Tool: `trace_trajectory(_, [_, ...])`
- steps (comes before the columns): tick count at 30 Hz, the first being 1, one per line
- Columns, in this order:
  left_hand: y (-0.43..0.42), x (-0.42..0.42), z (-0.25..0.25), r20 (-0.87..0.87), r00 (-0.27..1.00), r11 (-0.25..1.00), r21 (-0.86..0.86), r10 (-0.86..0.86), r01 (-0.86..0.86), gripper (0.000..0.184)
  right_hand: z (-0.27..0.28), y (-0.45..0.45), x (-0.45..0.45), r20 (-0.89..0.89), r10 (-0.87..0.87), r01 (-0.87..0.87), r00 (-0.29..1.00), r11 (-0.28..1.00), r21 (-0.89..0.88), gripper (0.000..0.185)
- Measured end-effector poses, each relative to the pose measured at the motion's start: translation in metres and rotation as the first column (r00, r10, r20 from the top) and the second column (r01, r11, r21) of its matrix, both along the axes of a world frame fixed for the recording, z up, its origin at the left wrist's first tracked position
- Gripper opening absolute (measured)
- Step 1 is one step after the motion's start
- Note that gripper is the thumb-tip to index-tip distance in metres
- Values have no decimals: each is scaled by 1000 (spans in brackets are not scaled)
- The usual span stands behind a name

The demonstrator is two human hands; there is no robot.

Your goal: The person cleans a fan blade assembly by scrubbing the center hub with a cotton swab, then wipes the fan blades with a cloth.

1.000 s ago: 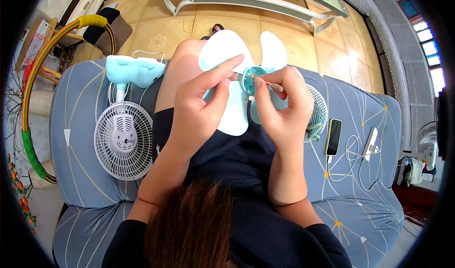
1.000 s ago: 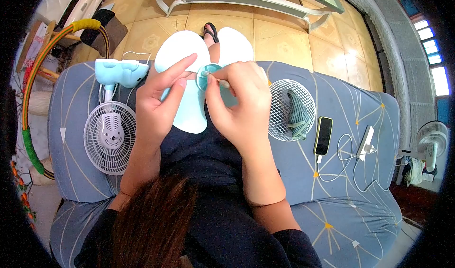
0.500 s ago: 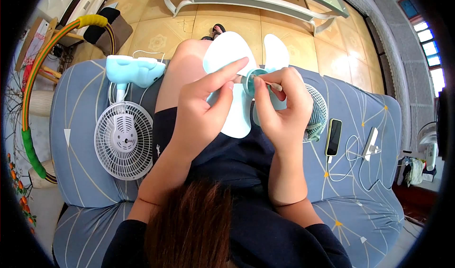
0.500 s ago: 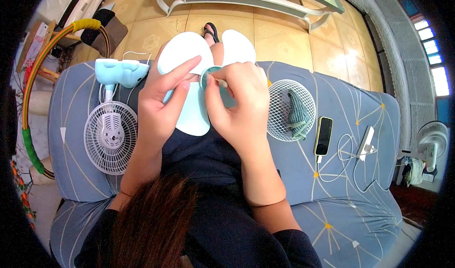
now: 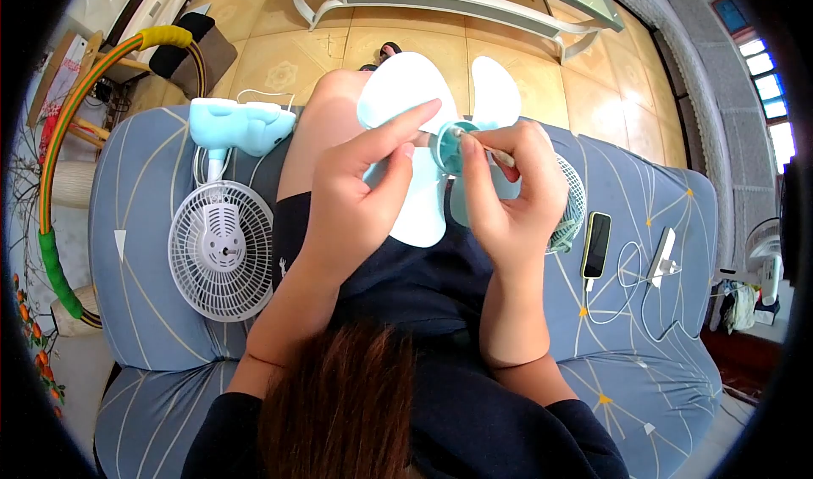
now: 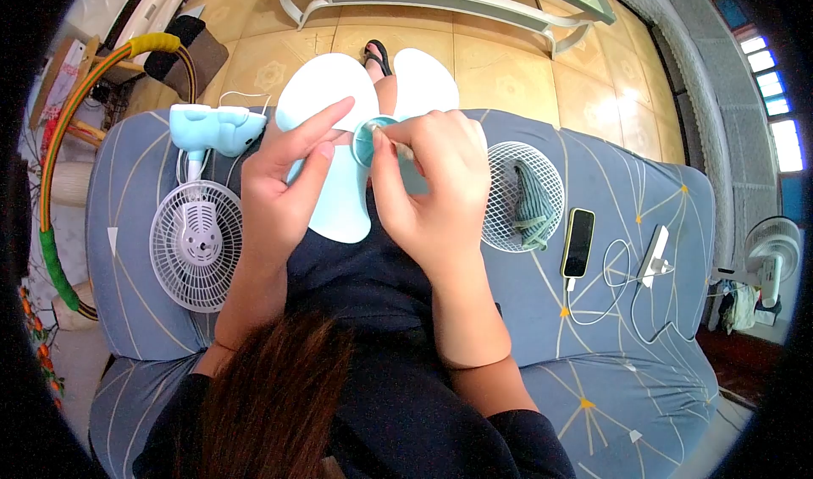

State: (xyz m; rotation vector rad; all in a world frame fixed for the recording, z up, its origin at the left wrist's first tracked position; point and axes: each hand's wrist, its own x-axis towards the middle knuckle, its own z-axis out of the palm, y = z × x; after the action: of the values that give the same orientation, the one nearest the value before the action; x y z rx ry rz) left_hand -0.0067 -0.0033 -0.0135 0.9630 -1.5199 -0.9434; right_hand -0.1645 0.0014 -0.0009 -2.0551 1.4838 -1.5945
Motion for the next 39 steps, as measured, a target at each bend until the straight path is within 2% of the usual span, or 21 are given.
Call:
trace_trajectory(3, [-2, -2, -5, 28, 1000, 989, -150, 10, -6, 39, -1, -1, -2, -58, -10, 12, 998, 999, 36, 14])
trace_trajectory(6, [-3, 2, -1, 109, 994, 982, -188, 24, -3, 40, 0, -1, -6, -102, 42, -37, 994, 998, 51, 14])
trace_trajectory(9, [-3, 3, 0, 125, 992, 983, -185, 26, -3, 40, 3, 1, -8, -110, 64, -54, 992, 994, 91, 14])
trace_trajectory(12, [-3, 2, -1, 108, 994, 980, -197, 20, 2, 40, 3, 1, -4, -12, 3, -2, 1000, 997, 83, 14])
trace_trajectory(15, [-5, 1, -1, 109, 994, 975, -224, 25, 0, 40, 0, -2, -4, -23, 20, -19, 1000, 998, 58, 13])
trace_trajectory(21, [-5, 2, -4, 105, 994, 986, -165, 34, -17, 39, 2, 0, -7, -66, 79, -70, 995, 989, 132, 12])
trace_trajectory(24, [-6, 2, -1, 97, 995, 987, -163, 21, -5, 39, 1, -1, -4, 6, 44, -45, 999, 992, 115, 13])
trace_trajectory(27, [-6, 1, 0, 93, 996, 984, -179, 17, -1, 38, 1, -2, -3, 1, -3, 3, 1000, 997, 78, 13])
trace_trajectory(30, [-6, 1, -3, 90, 996, 983, -184, 28, -11, 39, 1, 0, -5, -75, 39, -30, 996, 993, 118, 13])
trace_trajectory(33, [-6, 3, -4, 102, 995, 987, -159, 23, -6, 39, 2, 0, -4, -58, 50, -42, 997, 990, 131, 14])
trace_trajectory(36, [-5, 3, 0, 104, 994, 987, -158, 16, 1, 39, 0, -1, -1, -17, -6, 7, 1000, 998, 65, 14])
trace_trajectory(39, [-5, 1, 0, 97, 995, 982, -186, 32, -13, 38, -2, -2, -3, -22, 33, -31, 999, 995, 95, 14])
